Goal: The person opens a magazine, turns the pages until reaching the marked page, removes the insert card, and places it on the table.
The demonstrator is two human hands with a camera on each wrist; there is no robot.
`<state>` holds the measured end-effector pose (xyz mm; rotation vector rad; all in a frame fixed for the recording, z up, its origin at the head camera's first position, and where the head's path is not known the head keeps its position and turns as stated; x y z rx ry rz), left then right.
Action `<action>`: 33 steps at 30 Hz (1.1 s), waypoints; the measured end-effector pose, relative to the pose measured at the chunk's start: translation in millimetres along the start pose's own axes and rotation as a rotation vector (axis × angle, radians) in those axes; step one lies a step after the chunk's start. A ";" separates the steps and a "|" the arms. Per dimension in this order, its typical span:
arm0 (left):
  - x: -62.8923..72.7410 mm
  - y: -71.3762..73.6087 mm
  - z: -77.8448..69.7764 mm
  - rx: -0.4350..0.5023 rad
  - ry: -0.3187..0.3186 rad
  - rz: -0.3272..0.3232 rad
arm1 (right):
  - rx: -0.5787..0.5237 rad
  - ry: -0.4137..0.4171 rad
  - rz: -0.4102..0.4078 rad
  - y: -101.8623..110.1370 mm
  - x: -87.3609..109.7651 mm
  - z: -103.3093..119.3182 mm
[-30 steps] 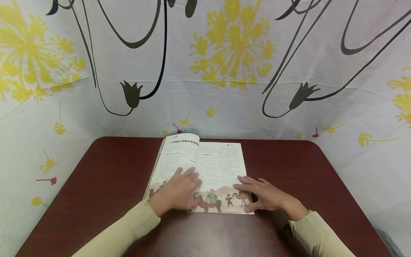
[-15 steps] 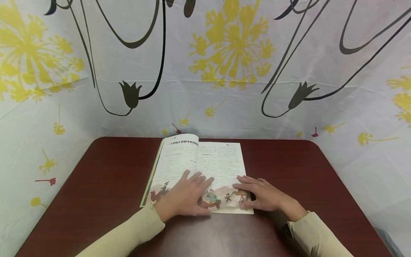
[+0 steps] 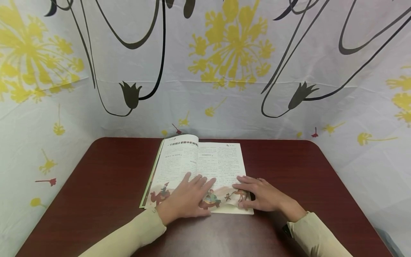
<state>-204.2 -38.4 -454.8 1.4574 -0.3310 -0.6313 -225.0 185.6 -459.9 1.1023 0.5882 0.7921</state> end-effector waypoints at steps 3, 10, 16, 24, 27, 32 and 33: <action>0.3 3.0 0.6 0.007 0.003 0.003 | 0.005 -0.001 0.000 0.3 0.3 0.1; 0.4 4.6 3.3 0.024 0.012 0.011 | -0.004 -0.015 -0.005 0.5 1.3 -1.0; 0.6 7.2 4.7 0.028 0.006 -0.025 | -0.046 -0.045 0.011 1.0 3.1 -3.2; 2.0 12.1 6.9 0.056 -0.013 -0.100 | -0.089 -0.119 -0.035 11.0 7.4 -12.1; 2.7 12.7 7.8 0.088 -0.019 -0.118 | -0.132 -0.144 -0.100 17.7 9.7 -14.7; 3.3 11.3 9.4 0.132 -0.003 -0.093 | -0.162 -0.187 -0.174 24.0 13.4 -19.1; 3.3 10.9 9.8 0.137 0.002 -0.089 | -0.156 -0.201 -0.174 24.2 13.6 -20.0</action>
Point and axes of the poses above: each hand's wrist, its own x-axis away from the middle knuckle, its own y-axis out of the back of the hand, z = x × y, the point moved 6 cm from there along -x, towards the middle knuckle, and after that the axes turned 10 degrees about y, right-handed, at the moved point
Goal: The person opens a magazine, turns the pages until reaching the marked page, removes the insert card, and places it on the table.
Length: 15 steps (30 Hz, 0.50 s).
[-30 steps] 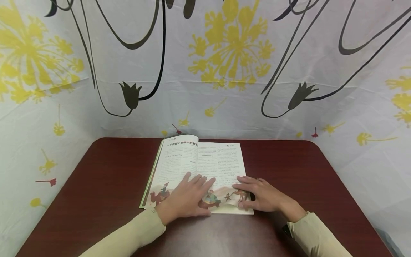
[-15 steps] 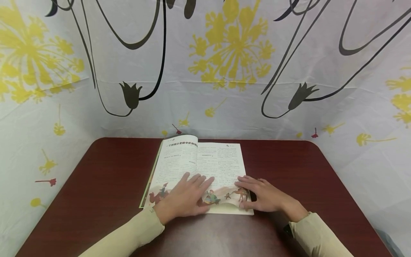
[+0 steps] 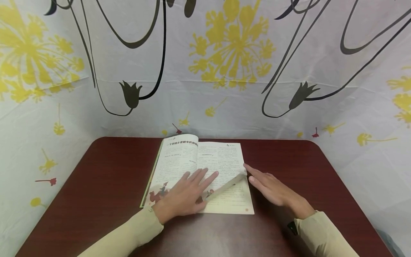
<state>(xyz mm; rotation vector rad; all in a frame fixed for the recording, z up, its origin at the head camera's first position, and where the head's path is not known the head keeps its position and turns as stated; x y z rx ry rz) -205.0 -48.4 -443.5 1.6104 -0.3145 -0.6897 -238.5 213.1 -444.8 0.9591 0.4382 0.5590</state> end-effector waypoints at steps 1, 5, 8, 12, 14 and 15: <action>-0.2 -0.1 0.3 -0.001 0.004 -0.001 | 0.007 -0.016 0.002 0.2 0.2 -0.7; -1.0 3.0 0.5 -0.016 0.000 -0.055 | 0.033 -0.060 0.024 -1.6 0.0 -3.4; -2.0 7.8 0.9 -0.048 -0.005 -0.139 | 0.050 -0.074 0.035 -4.4 0.1 -5.1; -3.3 13.9 2.6 -0.069 0.004 -0.238 | 0.092 -0.081 0.067 -10.5 1.2 -5.4; -4.0 15.8 3.3 -0.077 0.005 -0.270 | 0.116 -0.069 0.092 -14.3 1.9 -4.0; -4.5 16.8 3.4 -0.081 0.005 -0.282 | 0.132 -0.056 0.104 -16.2 2.2 -3.0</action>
Point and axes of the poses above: each hand's wrist, its own x-axis away from the middle knuckle, its own y-axis out of the back of the hand, z = x × y, the point moved 6 cm from there along -x, towards the middle knuckle, and after that the axes turned 10 degrees about y, right-handed, at the moved point
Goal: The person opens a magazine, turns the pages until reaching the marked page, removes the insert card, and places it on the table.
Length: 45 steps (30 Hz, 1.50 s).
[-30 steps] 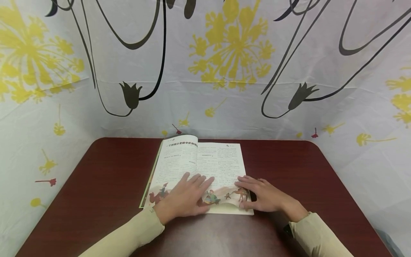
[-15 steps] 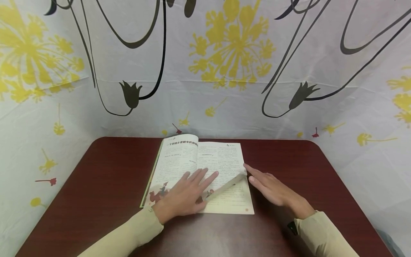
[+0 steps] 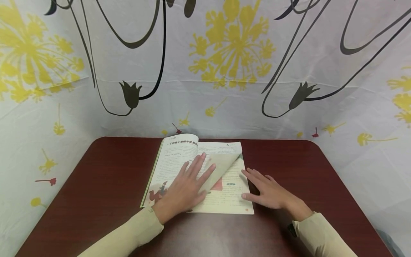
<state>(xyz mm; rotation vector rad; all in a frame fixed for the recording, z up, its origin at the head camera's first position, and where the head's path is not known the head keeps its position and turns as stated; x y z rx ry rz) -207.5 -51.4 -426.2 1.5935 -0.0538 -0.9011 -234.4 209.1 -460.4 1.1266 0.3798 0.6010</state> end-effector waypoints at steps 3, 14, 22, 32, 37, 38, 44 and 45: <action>-1.2 1.9 -0.2 -0.039 -0.015 -0.026 | 0.023 0.036 0.029 -4.4 0.1 4.2; -2.5 -3.0 -3.0 -0.189 -0.106 0.069 | 0.036 0.145 0.071 -10.8 -3.5 12.8; -1.6 -4.1 5.8 -0.165 -0.071 0.170 | 0.043 0.145 0.092 -13.3 -4.0 12.3; -3.1 -6.9 15.1 -0.179 0.001 0.257 | 0.034 0.145 0.090 -13.4 -3.4 12.7; -2.5 -8.5 17.3 -0.156 0.061 0.320 | 0.026 0.138 0.094 -14.2 -3.0 12.9; -2.3 -8.8 17.8 -0.158 0.074 0.332 | 0.023 0.137 0.094 -14.3 -3.0 13.1; -0.8 -10.4 21.4 -0.198 0.145 0.358 | 0.022 0.143 0.087 -13.5 -3.2 14.5; -0.4 -10.5 21.8 -0.204 0.150 0.356 | 0.024 0.144 0.086 -13.5 -3.2 14.5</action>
Point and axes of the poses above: each hand's wrist, its own x-axis away from the middle knuckle, its own y-axis out of the back of the hand, z = x × y, the point moved 6 cm from there along -x, towards the middle knuckle, and after that the axes turned 10 degrees about y, right-handed, at the moved point
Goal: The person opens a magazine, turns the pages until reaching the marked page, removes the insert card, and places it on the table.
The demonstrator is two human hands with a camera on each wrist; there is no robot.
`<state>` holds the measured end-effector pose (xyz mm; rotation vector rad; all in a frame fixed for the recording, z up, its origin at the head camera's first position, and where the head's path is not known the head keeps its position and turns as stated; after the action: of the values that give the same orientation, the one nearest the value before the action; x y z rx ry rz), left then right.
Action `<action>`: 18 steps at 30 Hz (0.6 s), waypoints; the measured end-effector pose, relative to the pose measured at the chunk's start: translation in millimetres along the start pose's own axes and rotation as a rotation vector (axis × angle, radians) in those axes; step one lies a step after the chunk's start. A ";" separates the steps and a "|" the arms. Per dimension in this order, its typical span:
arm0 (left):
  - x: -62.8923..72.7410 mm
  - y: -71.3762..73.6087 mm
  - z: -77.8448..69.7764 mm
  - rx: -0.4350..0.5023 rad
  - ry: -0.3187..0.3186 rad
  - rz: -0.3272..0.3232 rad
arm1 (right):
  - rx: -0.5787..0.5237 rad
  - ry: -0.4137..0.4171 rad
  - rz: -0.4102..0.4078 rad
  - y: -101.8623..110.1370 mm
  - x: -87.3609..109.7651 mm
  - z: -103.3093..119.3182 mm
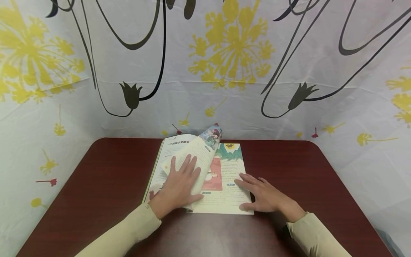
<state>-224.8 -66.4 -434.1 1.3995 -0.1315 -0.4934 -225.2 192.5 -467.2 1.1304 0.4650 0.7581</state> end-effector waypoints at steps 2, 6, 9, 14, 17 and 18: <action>0.5 0.0 0.4 -0.003 0.004 -0.005 | 0.002 0.000 0.002 -0.3 -0.1 -0.4; 1.2 1.6 0.0 0.013 -0.020 -0.045 | 0.002 -0.006 0.005 -0.8 -0.2 -0.8; 1.6 2.0 -0.8 0.026 -0.062 -0.075 | 0.001 -0.010 0.002 -0.9 -0.2 -0.6; 2.5 2.3 -0.4 0.031 -0.110 -0.081 | -0.001 -0.008 -0.004 -1.1 -0.1 -0.7; 2.4 2.2 1.3 0.033 -0.111 -0.059 | -0.001 -0.006 -0.008 -0.6 -0.2 -0.9; 2.3 1.7 2.0 0.039 -0.106 -0.044 | -0.002 -0.006 -0.009 -0.4 -0.2 -0.9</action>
<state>-223.0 -69.0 -432.5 1.4167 -0.1978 -0.6045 -225.9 192.9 -467.9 1.1272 0.4643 0.7468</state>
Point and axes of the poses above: each hand's wrist, its own x-axis away from the middle knuckle, its own y-axis out of the back of the hand, z = x × y, the point moved 6 cm from there along -x, towards the middle knuckle, and after that the axes turned 10 degrees about y, right-handed, at the moved point
